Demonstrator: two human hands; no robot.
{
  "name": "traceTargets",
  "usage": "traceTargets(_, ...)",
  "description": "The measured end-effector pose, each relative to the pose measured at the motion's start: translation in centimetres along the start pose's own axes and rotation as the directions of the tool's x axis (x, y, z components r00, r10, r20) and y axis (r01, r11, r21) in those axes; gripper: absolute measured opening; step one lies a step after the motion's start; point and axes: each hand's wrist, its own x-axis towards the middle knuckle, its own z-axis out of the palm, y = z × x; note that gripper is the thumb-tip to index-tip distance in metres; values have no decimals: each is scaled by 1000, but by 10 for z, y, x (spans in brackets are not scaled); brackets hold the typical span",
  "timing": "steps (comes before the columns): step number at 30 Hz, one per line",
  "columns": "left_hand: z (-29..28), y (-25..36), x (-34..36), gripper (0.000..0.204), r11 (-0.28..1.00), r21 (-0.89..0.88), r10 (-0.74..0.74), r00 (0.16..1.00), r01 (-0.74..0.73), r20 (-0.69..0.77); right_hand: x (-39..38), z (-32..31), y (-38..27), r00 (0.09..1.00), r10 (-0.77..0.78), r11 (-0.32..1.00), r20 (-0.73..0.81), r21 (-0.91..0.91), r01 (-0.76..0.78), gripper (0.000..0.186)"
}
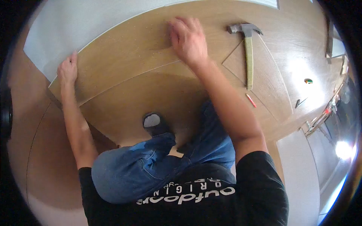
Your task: The person aligns laminate planks on a white foam underlayment, taps them together using a hammer, and trims the edge of a plank with a utility knife.
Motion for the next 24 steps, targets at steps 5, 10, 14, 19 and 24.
traceTargets(5, 30, -22, 0, 61, 997, -59, -56, 992, 50, -109, 67, 15, 13, 957, -251, 963, 149, -67, 262, 22)
traceTargets(10, 22, -12, 5, 60, 996, -88, -5, 987, -9, -161, 66, 24, 14, 934, -266, 950, 239, -96, 296, 27)
traceTargets(14, 16, -14, 0, 56, 995, -77, -73, 986, 62, -149, 67, 32, 4, 944, -147, 955, 295, -205, 213, 24)
traceTargets(19, 13, -25, 1, 55, 997, -44, -62, 997, 61, -42, 70, 38, 2, 960, -162, 961, 230, -183, 206, 19)
traceTargets(24, 21, -25, 6, 69, 999, -41, -5, 990, -1, -142, 73, 34, 4, 962, -93, 965, 258, -213, 150, 18)
